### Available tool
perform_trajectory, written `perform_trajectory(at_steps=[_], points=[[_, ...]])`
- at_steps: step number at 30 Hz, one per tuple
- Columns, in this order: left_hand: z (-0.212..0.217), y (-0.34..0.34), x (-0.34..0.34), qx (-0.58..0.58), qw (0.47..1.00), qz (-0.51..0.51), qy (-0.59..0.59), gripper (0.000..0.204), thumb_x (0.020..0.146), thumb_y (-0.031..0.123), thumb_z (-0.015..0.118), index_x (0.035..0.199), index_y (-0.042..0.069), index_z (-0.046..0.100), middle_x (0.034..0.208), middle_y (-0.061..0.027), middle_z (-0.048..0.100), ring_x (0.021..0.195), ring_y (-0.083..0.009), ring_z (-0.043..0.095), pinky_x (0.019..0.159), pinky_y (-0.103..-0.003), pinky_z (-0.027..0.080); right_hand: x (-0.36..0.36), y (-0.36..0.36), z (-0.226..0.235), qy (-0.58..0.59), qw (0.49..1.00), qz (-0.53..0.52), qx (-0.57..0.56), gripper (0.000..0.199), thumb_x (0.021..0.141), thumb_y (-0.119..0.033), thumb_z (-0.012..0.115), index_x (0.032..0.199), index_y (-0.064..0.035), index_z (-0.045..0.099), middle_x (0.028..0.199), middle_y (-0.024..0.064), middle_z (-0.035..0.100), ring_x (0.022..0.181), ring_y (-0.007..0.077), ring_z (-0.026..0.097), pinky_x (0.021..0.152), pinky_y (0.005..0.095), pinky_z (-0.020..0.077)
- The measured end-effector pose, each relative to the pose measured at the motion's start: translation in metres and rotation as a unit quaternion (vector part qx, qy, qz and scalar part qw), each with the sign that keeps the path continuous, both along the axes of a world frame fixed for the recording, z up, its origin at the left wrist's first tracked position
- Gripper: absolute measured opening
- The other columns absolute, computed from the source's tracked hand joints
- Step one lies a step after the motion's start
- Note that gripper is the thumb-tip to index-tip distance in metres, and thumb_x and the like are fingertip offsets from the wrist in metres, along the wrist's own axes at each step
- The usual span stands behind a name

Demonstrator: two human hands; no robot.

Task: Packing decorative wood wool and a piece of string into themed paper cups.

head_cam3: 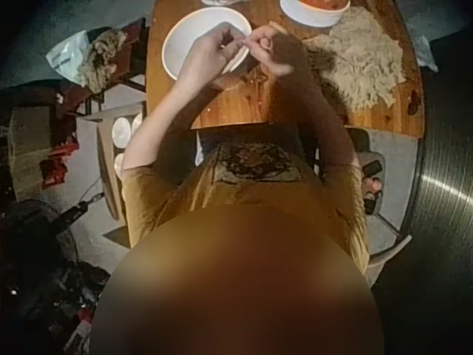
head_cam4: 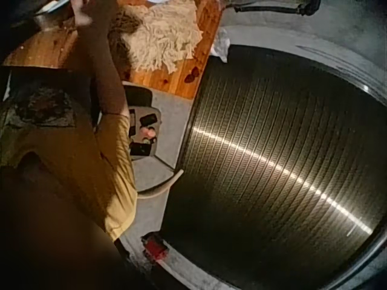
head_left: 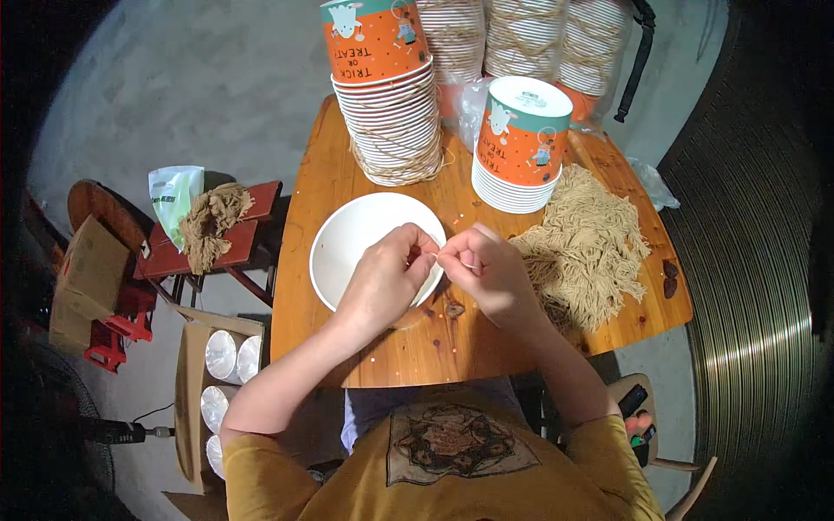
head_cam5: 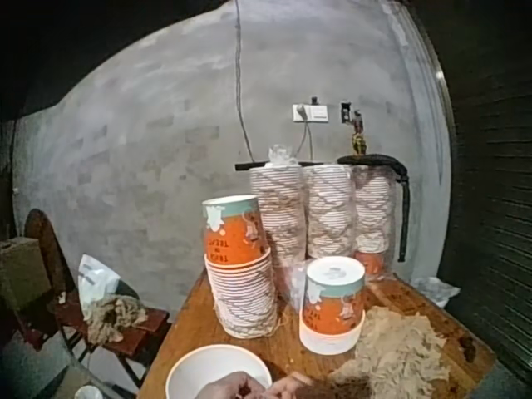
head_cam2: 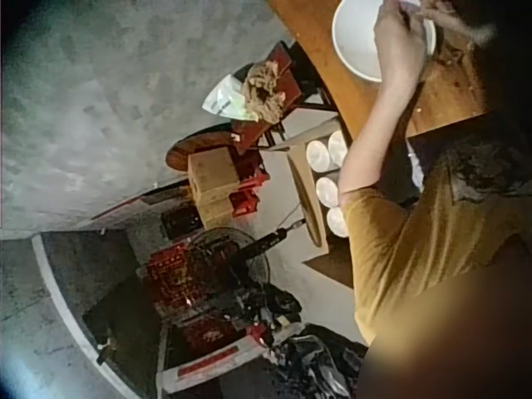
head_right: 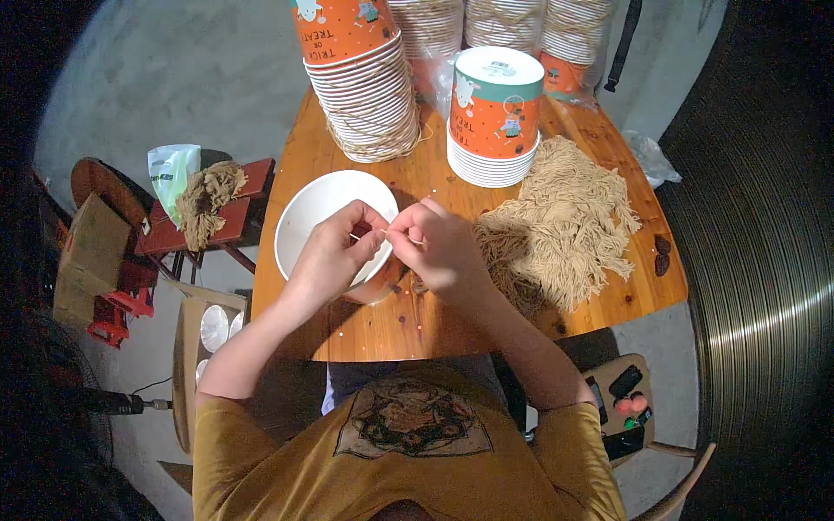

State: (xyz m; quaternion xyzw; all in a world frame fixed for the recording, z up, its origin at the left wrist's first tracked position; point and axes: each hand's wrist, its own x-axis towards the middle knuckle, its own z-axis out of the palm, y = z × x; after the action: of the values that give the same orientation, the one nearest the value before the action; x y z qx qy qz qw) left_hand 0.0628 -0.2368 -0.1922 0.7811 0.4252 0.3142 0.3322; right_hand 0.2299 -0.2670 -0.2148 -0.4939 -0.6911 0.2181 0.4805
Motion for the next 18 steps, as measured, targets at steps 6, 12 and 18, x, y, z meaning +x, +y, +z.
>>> perform_trajectory(at_steps=[6,12,18], points=[[-0.009,0.005,0.0,-0.054,0.997,-0.005,-0.056,0.009,0.085,0.006,0.058,0.089,0.0,0.055,0.079,-0.0099,0.062,0.073,-0.0173,0.06,0.069,-0.032,0.048,0.0,0.0,-0.002,0.001,1.0,0.006,0.023,0.007,0.08,-0.006,0.065,0.081,-0.0028,0.059,0.07,0.0026,0.05,0.057,0.0101,0.041,0.053,0.0257,0.035],[-0.01,0.011,0.001,-0.135,0.982,-0.04,-0.126,0.007,0.082,0.001,0.058,0.087,0.003,0.053,0.079,-0.0019,0.056,0.076,-0.0102,0.052,0.073,-0.024,0.043,0.0,0.0,-0.009,0.043,0.999,0.001,0.013,0.008,0.081,-0.005,0.064,0.084,-0.003,0.058,0.072,0.0022,0.051,0.057,0.0084,0.043,0.053,0.0244,0.0359],[-0.007,0.012,0.003,-0.256,0.936,-0.05,-0.235,0.018,0.08,-0.004,0.06,0.091,0.006,0.051,0.082,0.0016,0.053,0.077,-0.0071,0.05,0.075,-0.02,0.041,0.002,0.0,-0.015,0.051,0.998,-0.009,0.022,0.008,0.083,-0.005,0.063,0.087,-0.0019,0.057,0.074,0.0023,0.053,0.059,0.0072,0.046,0.053,0.023,0.0376]])
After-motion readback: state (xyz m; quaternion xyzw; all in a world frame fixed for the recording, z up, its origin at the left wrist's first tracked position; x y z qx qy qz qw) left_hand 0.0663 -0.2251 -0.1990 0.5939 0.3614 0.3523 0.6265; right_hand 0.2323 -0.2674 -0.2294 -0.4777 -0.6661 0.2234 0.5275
